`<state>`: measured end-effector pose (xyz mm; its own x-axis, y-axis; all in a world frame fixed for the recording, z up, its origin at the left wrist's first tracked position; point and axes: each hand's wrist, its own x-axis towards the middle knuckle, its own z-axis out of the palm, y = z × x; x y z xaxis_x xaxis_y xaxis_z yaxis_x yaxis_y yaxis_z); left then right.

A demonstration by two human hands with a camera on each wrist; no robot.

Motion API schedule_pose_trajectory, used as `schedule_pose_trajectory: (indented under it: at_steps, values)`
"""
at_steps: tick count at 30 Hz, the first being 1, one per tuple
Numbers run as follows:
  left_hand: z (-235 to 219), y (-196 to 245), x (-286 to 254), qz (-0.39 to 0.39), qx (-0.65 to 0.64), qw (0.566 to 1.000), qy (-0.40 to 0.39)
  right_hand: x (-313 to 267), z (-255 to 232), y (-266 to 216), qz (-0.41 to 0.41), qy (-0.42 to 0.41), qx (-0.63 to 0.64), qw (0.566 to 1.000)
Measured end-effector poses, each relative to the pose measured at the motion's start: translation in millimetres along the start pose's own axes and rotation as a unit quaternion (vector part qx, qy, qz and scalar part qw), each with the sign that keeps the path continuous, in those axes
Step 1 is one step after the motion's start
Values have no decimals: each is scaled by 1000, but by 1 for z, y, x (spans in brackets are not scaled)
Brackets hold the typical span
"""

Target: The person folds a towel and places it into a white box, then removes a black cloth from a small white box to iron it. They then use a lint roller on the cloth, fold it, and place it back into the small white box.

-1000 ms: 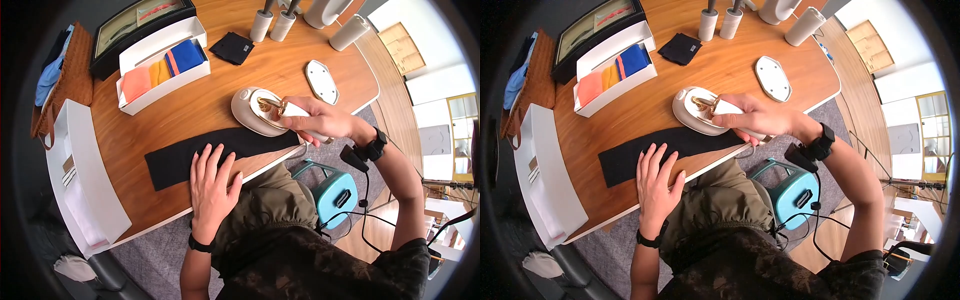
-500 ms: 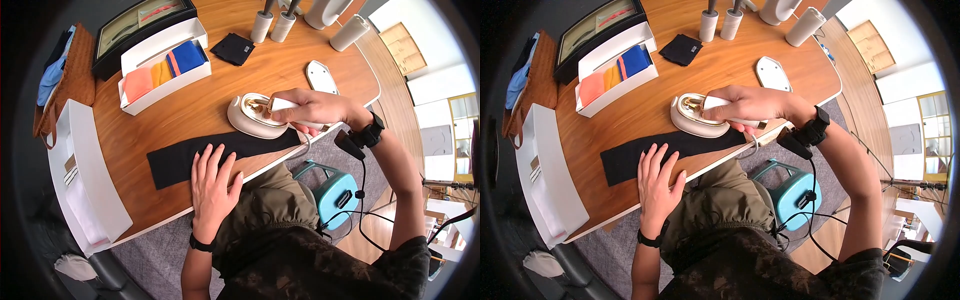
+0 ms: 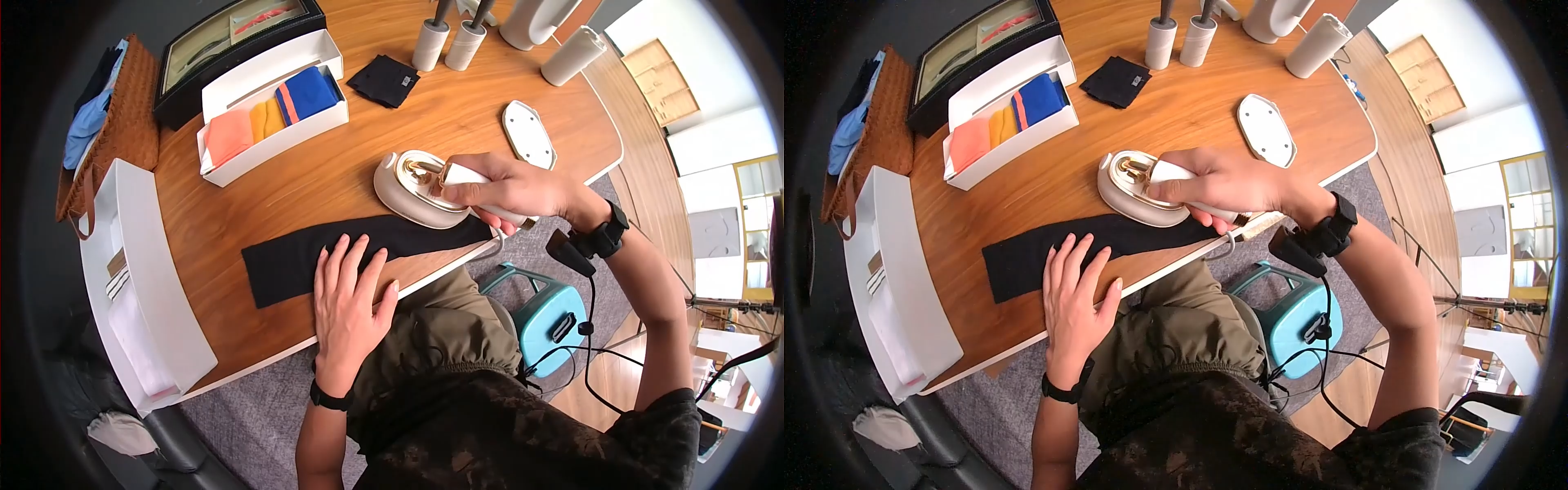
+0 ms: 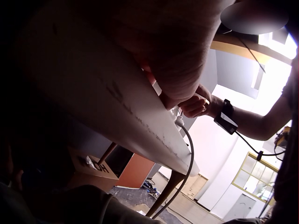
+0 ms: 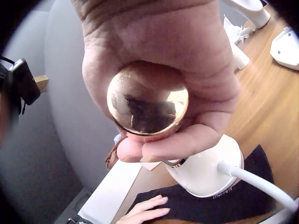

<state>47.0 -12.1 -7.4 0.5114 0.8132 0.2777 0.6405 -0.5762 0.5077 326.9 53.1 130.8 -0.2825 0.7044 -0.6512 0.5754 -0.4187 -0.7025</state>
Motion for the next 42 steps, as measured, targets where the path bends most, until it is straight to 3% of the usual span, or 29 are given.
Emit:
schedule_pose_trajectory:
  at_steps: [12,32,42]
  values:
    - [1,0,0,11,18,1000,7,3,-1,-1,-8,3,2,1000]
    - [0,-1,0,0,-3,1000,1,8,-17,15,-8,-111,117,987]
    - [1,-1,-1,-1,-1,1000,4,6,-9,7,-12,-91,25,995]
